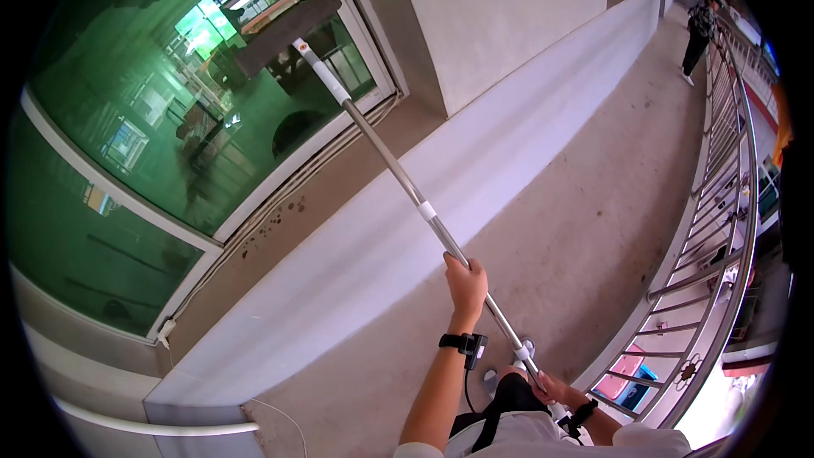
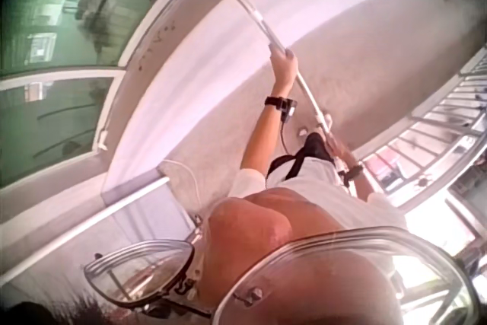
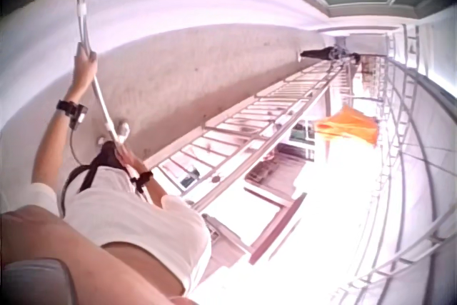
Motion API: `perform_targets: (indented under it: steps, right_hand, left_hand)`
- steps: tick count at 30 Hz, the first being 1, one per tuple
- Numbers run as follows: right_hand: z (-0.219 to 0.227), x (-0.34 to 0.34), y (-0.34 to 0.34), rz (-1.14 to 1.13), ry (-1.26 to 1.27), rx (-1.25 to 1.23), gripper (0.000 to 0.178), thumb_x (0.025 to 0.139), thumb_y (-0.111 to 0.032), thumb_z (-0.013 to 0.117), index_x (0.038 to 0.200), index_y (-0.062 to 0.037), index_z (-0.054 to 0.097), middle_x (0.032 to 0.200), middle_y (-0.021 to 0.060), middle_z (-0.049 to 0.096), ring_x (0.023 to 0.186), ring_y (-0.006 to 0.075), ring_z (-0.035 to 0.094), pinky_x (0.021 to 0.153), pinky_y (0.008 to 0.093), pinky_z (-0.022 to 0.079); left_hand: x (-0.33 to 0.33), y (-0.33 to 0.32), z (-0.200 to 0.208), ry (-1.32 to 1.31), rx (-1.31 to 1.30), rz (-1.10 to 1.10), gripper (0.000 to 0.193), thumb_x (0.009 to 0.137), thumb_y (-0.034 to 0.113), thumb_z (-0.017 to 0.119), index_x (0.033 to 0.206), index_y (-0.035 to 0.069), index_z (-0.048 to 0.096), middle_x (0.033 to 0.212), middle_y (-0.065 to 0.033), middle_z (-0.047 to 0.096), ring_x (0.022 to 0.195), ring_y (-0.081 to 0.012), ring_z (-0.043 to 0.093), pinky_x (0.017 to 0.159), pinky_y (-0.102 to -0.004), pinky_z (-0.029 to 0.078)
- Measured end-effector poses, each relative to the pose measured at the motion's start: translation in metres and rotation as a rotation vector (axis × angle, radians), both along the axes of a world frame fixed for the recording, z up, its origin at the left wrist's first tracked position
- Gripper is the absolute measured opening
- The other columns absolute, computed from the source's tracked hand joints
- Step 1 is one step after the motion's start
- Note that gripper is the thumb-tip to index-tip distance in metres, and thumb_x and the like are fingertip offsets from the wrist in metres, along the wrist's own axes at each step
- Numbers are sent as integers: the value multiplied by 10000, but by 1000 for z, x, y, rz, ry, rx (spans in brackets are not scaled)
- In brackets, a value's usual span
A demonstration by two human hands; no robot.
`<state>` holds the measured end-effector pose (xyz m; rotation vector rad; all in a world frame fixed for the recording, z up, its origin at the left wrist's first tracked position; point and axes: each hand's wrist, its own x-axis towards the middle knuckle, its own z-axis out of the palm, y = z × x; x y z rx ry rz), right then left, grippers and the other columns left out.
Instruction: Cleaning a large glass window using a squeegee on an extension pole.
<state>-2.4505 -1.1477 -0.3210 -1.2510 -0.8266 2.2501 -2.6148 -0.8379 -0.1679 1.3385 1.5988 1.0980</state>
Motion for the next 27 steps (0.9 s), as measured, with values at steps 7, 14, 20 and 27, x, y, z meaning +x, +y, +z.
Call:
perform_targets:
  steps: [7, 14, 20, 27]
  right_hand:
    - [8, -2, -27, -4, -23, -58, 762, 812, -826, 194, 598, -112, 351, 481, -27, 269, 393, 97, 257, 376, 253, 207]
    - [-19, 2, -67, -25, -58, -255, 705, 900, -724, 198, 591, -114, 368, 471, -15, 302, 369, 111, 286, 362, 264, 213]
    - [-3, 4, -86, -28, -136, -133, 709, 924, -686, 215, 579, -100, 416, 465, -14, 332, 387, 125, 321, 391, 272, 250]
    - [9, 23, -85, -14, -324, 60, 687, 950, -622, 247, 572, -92, 469, 488, -3, 416, 437, 135, 408, 440, 282, 316]
  left_hand:
    - [-3, -20, -52, 11, -32, 13, 149, 824, 22, 494, 917, -51, 404, 759, -278, 569, 726, -466, 582, 647, -504, 446]
    - [7, -47, -72, 36, -159, -8, 152, 820, 26, 497, 897, -63, 401, 770, -314, 570, 738, -490, 579, 657, -497, 464]
    - [4, -68, -84, 67, -168, -3, 155, 841, 37, 501, 892, -61, 393, 710, -250, 567, 609, -407, 603, 555, -445, 488]
    - [16, -84, -19, -224, -38, -27, 156, 890, 57, 489, 930, -12, 355, 671, -127, 513, 448, -205, 541, 415, -310, 467]
